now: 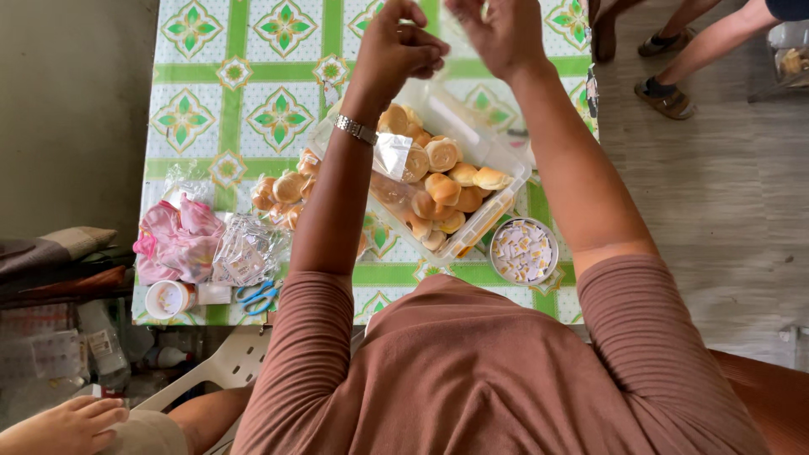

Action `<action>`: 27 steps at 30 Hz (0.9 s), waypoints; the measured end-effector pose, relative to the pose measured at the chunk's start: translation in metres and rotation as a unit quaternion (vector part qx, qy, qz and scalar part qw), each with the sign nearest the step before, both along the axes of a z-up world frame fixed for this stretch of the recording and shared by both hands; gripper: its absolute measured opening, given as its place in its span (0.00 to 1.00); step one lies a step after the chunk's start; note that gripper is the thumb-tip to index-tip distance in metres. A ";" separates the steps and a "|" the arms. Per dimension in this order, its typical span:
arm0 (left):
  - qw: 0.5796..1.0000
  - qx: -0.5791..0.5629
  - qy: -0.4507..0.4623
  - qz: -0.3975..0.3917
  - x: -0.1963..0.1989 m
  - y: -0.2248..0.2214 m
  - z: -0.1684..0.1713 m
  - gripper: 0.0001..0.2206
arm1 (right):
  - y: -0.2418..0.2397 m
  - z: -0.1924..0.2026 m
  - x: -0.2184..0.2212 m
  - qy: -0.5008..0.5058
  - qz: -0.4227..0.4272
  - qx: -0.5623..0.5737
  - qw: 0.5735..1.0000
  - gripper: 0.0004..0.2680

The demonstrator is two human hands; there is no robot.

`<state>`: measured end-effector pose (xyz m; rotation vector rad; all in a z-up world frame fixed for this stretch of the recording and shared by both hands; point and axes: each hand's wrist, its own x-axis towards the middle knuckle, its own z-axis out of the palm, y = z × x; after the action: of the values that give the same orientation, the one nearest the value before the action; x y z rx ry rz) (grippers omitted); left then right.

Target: The person picks up individual bread rolls from a clear container and places them into small plastic bags. The person then twists and ties each bag closed by hand and places the finished items on the table.

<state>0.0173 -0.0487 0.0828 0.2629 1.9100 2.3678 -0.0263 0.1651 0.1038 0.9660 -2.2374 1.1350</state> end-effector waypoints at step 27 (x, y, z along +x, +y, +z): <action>0.837 -0.509 0.150 0.135 0.028 0.008 -0.127 0.24 | 0.026 -0.163 0.012 -0.277 0.073 0.002 0.958 0.07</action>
<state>0.0451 -0.0411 -0.0444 0.2747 3.1821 1.0983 -0.0138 0.1907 -0.0593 0.9069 -2.6260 1.6326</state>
